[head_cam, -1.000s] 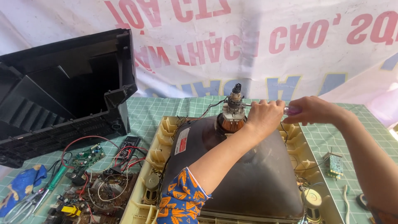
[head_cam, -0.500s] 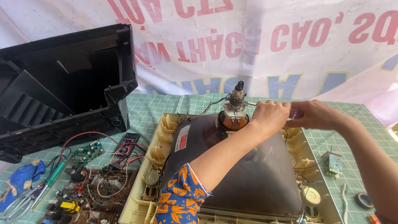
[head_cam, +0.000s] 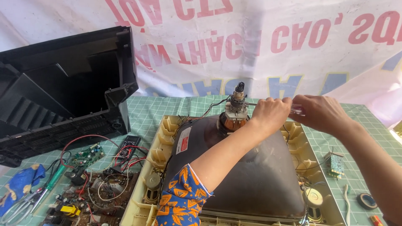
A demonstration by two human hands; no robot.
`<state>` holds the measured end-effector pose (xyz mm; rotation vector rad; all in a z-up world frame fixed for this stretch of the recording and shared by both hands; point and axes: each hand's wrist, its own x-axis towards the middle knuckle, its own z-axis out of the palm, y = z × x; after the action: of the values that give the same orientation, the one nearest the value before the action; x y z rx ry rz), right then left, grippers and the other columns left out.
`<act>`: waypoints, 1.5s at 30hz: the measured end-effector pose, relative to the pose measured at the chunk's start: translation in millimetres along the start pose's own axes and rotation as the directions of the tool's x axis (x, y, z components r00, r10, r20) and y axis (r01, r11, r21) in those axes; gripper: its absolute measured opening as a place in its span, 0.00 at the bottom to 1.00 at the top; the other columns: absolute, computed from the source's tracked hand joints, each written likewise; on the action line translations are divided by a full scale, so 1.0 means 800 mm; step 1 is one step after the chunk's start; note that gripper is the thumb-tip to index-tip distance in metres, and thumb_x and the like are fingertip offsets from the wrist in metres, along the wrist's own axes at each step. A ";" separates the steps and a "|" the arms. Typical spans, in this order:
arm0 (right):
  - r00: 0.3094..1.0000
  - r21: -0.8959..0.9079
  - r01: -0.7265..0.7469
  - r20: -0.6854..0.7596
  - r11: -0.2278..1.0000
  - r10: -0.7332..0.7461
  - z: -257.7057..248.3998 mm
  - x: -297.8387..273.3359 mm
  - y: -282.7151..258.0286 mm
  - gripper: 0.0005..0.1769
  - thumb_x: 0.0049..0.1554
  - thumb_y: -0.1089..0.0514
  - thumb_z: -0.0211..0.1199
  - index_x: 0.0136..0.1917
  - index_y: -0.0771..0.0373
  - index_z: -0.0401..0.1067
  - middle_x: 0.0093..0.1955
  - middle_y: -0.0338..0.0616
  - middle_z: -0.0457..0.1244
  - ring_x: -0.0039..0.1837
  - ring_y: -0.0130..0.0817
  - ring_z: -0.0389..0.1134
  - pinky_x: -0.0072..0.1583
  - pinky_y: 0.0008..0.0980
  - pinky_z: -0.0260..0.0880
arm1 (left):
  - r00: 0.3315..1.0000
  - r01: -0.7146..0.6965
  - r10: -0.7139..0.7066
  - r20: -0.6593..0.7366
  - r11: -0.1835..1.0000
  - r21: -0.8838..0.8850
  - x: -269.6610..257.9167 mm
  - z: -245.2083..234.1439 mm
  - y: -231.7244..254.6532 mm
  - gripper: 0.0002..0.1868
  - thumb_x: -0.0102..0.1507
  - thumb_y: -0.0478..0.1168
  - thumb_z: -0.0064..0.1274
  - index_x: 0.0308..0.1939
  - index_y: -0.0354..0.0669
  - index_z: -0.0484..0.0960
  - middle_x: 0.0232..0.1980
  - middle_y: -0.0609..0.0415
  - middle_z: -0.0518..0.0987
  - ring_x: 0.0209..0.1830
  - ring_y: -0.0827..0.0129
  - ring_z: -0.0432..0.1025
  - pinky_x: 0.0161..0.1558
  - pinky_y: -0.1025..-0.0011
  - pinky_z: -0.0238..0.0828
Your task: The person uses a screwdriver to adjust components on the top of a CRT television's neck tube. They then move to the side of the chassis to unscrew and remove a small speaker, followed by manipulating wires and components on the main circuit board.
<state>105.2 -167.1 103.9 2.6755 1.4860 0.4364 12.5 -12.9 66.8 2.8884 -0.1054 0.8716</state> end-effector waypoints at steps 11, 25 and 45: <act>0.971 0.201 -0.236 0.079 0.951 0.225 0.028 -0.043 -0.034 0.15 0.54 0.41 0.68 0.45 0.52 0.77 0.35 0.34 0.74 0.34 0.32 0.75 0.40 0.32 0.74 | 0.915 -0.186 0.224 -0.336 0.972 0.141 -0.103 -0.057 0.010 0.20 0.61 0.33 0.56 0.57 0.32 0.74 0.42 0.40 0.77 0.39 0.55 0.73 0.48 0.60 0.75; 0.846 0.829 -0.330 0.047 0.452 0.532 0.125 -0.167 -0.110 0.14 0.49 0.53 0.75 0.39 0.66 0.77 0.25 0.44 0.64 0.27 0.31 0.59 0.32 0.29 0.55 | 0.956 0.141 -0.195 -0.220 0.961 -0.238 -0.261 -0.126 -0.075 0.15 0.60 0.37 0.61 0.50 0.38 0.81 0.45 0.51 0.82 0.42 0.59 0.75 0.44 0.66 0.73; 0.871 0.814 -0.248 -0.050 0.526 0.489 0.168 -0.187 -0.152 0.17 0.45 0.50 0.76 0.45 0.59 0.77 0.27 0.37 0.69 0.27 0.29 0.66 0.33 0.29 0.65 | 0.880 0.371 -0.445 0.167 0.423 -0.826 -0.150 -0.068 -0.132 0.20 0.67 0.38 0.47 0.62 0.36 0.79 0.59 0.53 0.82 0.57 0.69 0.73 0.60 0.73 0.67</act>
<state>-33.5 -214.7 -79.4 3.8487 1.3505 0.1642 -106.4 103.2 35.2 1.8059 0.1541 0.5798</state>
